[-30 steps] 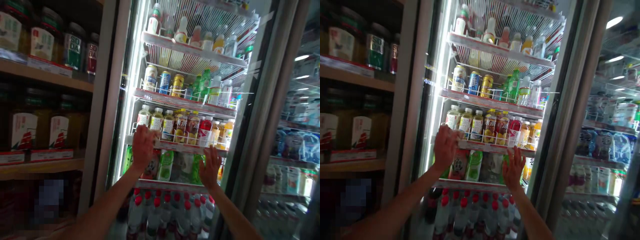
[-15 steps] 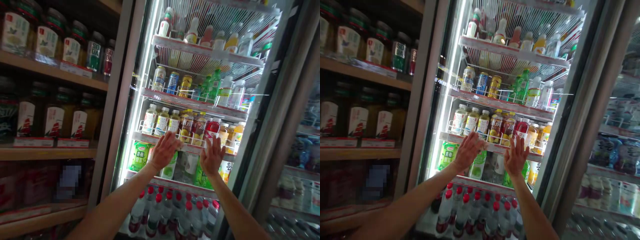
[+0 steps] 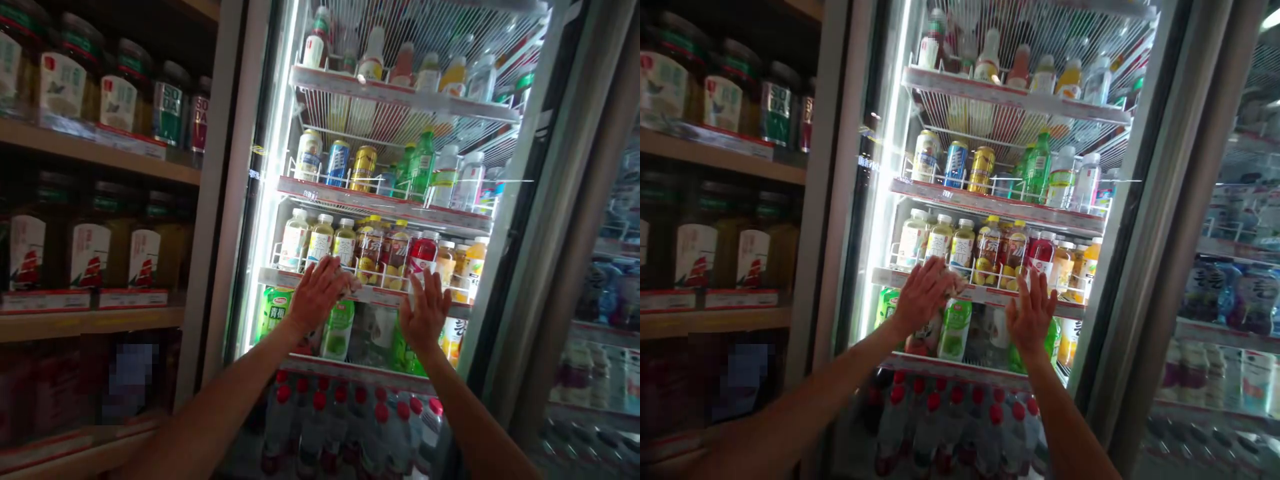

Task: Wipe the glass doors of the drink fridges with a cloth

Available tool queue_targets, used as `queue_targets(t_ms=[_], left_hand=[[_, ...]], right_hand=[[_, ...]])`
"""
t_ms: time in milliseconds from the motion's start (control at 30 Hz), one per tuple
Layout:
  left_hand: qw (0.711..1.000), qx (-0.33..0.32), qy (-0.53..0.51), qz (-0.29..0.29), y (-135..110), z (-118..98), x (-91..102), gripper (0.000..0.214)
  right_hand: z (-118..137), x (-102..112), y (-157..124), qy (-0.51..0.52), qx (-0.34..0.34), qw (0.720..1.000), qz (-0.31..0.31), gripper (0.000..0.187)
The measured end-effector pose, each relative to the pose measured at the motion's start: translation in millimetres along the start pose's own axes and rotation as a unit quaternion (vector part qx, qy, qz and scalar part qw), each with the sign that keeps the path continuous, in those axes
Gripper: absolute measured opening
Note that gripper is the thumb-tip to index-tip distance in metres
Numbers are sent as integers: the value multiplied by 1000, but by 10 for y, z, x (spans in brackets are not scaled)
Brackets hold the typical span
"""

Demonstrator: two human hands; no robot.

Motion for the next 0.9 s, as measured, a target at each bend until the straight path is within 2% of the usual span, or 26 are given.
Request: queue_targets(t_ms=[67,133,167,200,233,333,400,467,567,600,633,667,733,800,833,900], left_hand=[[996,67,43,-41,-27,252,100,40],[976,175,80,-103,-65,481,203,43],[967,209,84,-123,-72,503,219,44],[966,214,75,-128,-59,444,199,45],[973,189,57,-118,-29,310,150,45],[999,30,-20,-39,56,-265,-63,40],[999,-19,-47,2,34,-419,-120,38],[999,13,-30,-2,-35,-243,-56,38],[985,155,36,-71,-170,242,147,42],[975,194,49,-91,-207,322,191,44],[971,211,50,-99,-228,322,204,45],[975,199,38,-92,-232,243,185,45],[993,108,-10,-43,-230,-60,85,44],[999,22,-44,6,-286,-307,15,42],[999,11,-45,17,-334,-328,19,42],[998,63,-12,1,-441,-147,106,43]], right_hand=[[0,2,-1,6,-2,1000,6,56],[7,2,0,9,-5,1000,9,56],[10,2,1,9,-7,1000,9,56],[11,1,2,8,-9,1000,8,56],[11,2,4,5,-9,1000,6,55],[0,7,7,-6,-5,1000,2,53],[-10,12,6,-7,1,1000,2,52],[-16,12,4,-4,5,1000,7,52],[-11,9,0,1,3,1000,7,54],[-6,9,0,3,1,1000,4,54],[-1,8,0,5,0,1000,1,54],[3,9,0,6,-1,1000,-2,54],[6,10,-1,6,-4,1000,-4,53],[3,12,-8,3,-4,1000,-1,53],[2,13,-14,2,-3,1000,1,53],[0,11,-32,-1,-1,1000,8,53]])
Point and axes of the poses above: each hand's wrist, its own y-axis towards the middle knuckle, its own x-axis out of the back of the hand, z = x × y, the point moved 4 cm from there along y, towards the middle knuckle, and after that the axes turned 9 degrees about -x, right-handed, at the moved point
